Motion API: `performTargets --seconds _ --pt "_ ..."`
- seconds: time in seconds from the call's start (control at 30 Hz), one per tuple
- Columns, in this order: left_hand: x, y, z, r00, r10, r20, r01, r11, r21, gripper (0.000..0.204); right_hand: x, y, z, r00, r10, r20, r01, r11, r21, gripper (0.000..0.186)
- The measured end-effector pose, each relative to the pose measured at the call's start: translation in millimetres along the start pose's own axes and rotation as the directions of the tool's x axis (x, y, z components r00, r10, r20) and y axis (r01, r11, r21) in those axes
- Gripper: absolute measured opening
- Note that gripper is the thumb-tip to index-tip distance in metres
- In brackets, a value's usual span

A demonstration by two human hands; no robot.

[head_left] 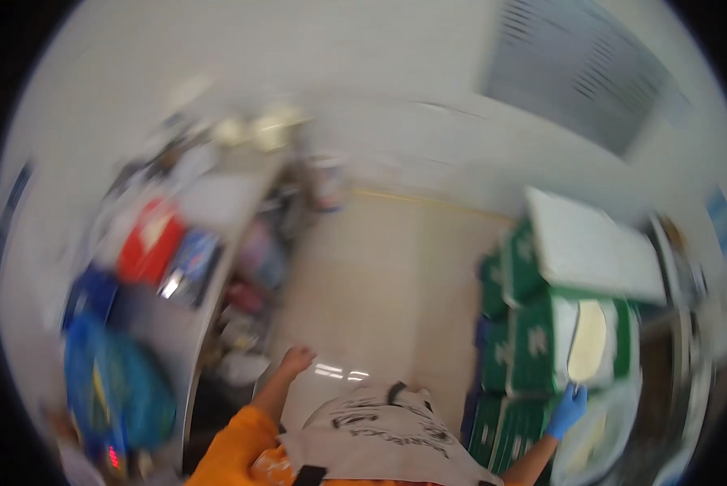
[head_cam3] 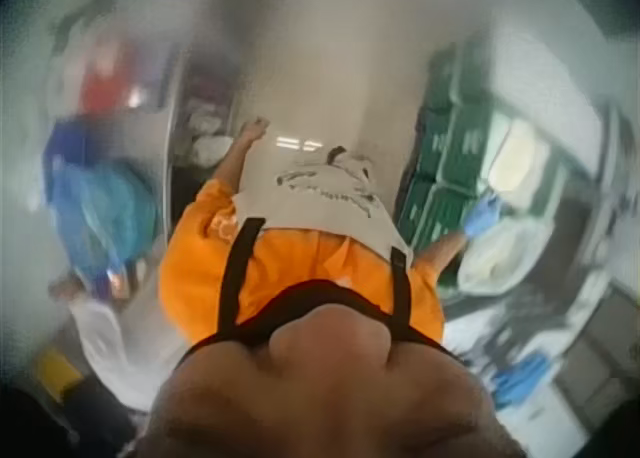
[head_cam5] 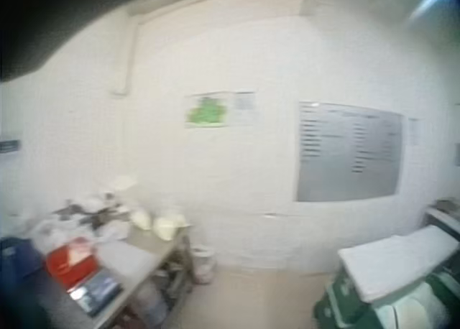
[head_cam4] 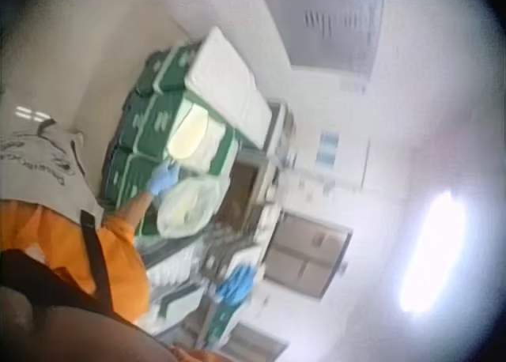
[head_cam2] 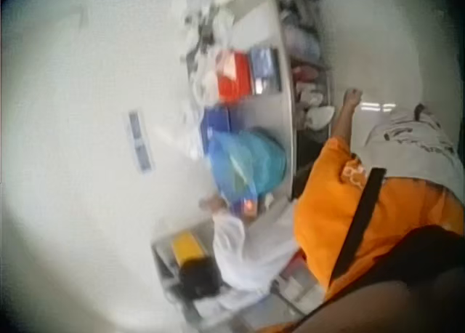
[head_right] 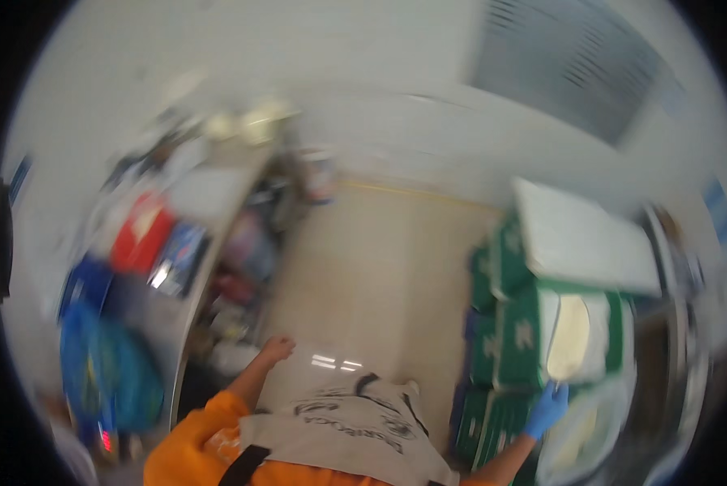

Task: The person scoops white powder from a large green bin into small plastic bags and weighs each bag on a digital scale until reaching a target weight.

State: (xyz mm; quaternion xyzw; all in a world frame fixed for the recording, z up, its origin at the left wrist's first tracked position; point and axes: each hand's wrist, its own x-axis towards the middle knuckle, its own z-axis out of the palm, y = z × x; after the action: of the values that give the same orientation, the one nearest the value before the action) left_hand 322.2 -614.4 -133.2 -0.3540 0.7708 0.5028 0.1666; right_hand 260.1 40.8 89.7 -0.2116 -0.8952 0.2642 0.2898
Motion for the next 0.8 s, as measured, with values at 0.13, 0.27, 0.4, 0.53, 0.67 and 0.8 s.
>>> performTargets --seconds 0.13,0.27,0.4,0.53,0.67,0.8 --pt "-25 -51 -75 0.973 -0.075 -0.218 0.023 0.973 -0.229 0.035 -9 -152 117 0.889 -0.324 0.323 0.205 0.913 0.353 0.024" --pt "-58 -54 -116 0.943 -0.075 -0.324 -0.098 0.867 -0.488 0.037 -58 -328 213 0.602 -0.628 0.493 0.294 0.748 0.595 0.028" --pt "-75 -32 -146 0.915 -0.06 -0.398 -0.204 0.783 -0.587 0.034 -92 -486 309 0.244 -0.833 0.497 0.383 0.553 0.74 0.035" --pt "-77 -30 -202 0.815 -0.096 -0.571 -0.316 0.753 -0.577 0.034 -149 -671 372 -0.024 -0.945 0.325 0.484 0.273 0.831 0.034" --pt "-87 2 -268 0.696 -0.173 -0.697 -0.366 0.749 -0.552 0.033 -202 -827 392 -0.243 -0.961 0.135 0.525 -0.013 0.851 0.035" --pt "-75 10 -300 0.61 -0.235 -0.757 -0.446 0.688 -0.572 0.033 -259 -932 408 -0.503 -0.864 0.025 0.649 -0.358 0.671 0.031"
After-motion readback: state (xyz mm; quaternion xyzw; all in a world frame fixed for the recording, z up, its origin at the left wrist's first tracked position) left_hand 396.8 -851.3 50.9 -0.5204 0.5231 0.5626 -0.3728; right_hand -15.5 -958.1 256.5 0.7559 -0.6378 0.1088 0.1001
